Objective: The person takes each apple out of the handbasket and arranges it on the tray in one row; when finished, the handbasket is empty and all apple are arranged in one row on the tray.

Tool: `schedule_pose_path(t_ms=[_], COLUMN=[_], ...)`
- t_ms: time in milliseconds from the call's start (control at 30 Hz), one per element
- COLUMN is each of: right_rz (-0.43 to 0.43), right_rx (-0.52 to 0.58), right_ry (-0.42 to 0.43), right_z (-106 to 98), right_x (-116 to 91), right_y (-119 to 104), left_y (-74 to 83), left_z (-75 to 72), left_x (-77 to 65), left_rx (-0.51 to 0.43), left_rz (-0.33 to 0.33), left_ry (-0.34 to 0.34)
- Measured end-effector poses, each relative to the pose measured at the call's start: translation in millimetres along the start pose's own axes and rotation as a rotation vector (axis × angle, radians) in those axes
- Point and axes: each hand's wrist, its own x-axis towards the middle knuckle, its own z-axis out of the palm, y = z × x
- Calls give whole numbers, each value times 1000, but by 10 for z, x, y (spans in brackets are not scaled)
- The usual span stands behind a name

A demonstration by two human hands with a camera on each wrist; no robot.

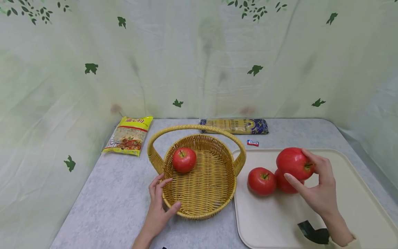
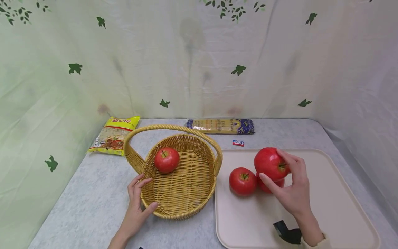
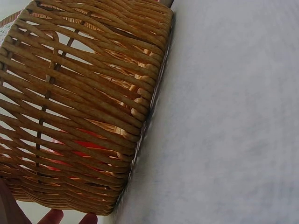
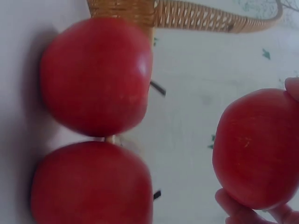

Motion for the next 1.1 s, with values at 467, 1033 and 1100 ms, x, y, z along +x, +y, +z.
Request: schedule_pose_path(t_ms=[467,1033,1100], right_rz=[288,562,589], right_rx=[-118,-317,-333], right_ry=[100,36,4], right_z=[-110,-188,-203], right_x=[-67,-255,-258], right_y=[265,1015,1041], left_y=[-1,-1,1], left_z=[0,-6,-5], left_x=[-7,4,3], left_rx=[1,-9,-9], left_rz=[5,7,5], left_ry=[1,-6,-5])
